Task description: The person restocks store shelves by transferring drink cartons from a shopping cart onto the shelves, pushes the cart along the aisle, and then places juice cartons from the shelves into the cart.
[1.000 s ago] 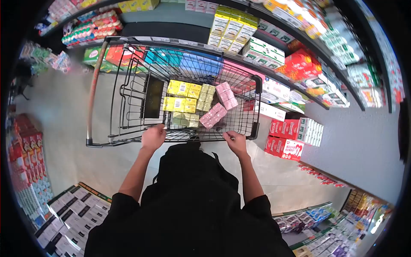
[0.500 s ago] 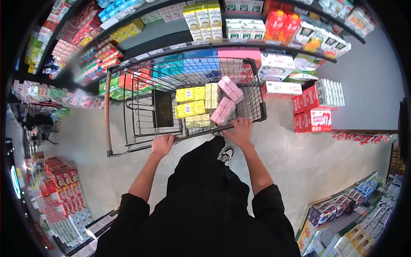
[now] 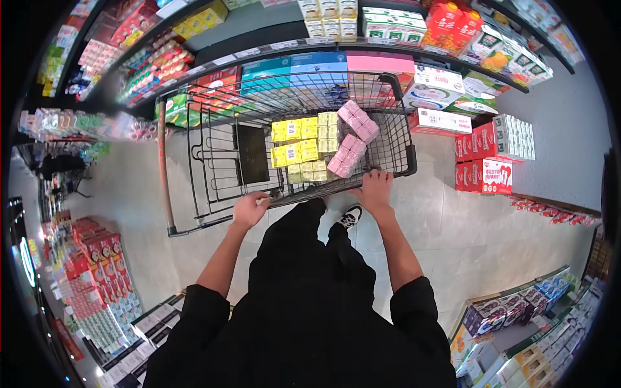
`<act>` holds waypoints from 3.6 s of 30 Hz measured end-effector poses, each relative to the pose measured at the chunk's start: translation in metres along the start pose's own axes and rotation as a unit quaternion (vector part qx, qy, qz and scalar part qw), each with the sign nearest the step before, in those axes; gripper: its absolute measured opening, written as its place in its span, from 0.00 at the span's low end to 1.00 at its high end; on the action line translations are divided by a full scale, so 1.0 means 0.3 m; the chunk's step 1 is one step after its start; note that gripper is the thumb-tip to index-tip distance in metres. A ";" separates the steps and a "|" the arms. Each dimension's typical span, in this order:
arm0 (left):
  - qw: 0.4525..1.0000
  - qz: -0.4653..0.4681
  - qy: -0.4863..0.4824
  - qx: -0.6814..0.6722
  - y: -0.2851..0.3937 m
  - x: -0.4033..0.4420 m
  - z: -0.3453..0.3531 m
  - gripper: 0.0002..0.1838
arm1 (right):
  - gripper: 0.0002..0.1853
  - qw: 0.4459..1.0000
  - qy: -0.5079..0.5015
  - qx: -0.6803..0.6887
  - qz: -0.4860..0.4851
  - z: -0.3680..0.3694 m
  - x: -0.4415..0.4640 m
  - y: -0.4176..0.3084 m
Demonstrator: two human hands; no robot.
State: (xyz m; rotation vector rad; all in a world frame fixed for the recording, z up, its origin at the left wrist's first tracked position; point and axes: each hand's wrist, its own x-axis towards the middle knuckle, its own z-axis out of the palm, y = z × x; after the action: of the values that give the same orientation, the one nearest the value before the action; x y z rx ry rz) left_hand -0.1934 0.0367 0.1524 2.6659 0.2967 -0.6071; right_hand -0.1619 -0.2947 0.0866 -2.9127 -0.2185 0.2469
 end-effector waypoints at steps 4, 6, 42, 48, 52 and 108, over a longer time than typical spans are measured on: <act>0.996 -0.064 -0.048 0.026 0.007 0.041 -0.013 0.16 | 0.29 0.996 -0.071 -0.018 -0.041 0.014 0.048 -0.008; 0.988 -0.109 -0.097 0.050 0.027 0.059 -0.043 0.19 | 0.28 0.992 -0.119 -0.039 -0.017 0.012 0.067 -0.034; 0.990 -0.100 0.096 -0.018 -0.338 0.314 -0.276 0.08 | 0.23 0.975 -0.212 0.051 -0.031 0.033 0.360 -0.395; 0.989 -0.104 0.099 -0.024 -0.364 0.338 -0.308 0.09 | 0.25 0.963 -0.244 0.105 -0.034 0.035 0.396 -0.395; 0.989 -0.120 0.080 -0.023 -0.377 0.352 -0.310 0.08 | 0.24 0.923 -0.293 0.250 0.020 0.039 0.492 -0.345; 0.631 -0.129 -0.152 -0.750 -0.241 0.375 -0.534 0.25 | 0.35 0.450 -0.131 0.854 0.227 -0.366 0.476 -0.676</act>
State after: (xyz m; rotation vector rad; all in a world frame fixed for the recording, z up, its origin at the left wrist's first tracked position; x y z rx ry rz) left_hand -0.0553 0.1817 0.2111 0.8664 0.6845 -0.4833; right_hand -0.0290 -0.0965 0.2156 -0.7558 0.5211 0.5335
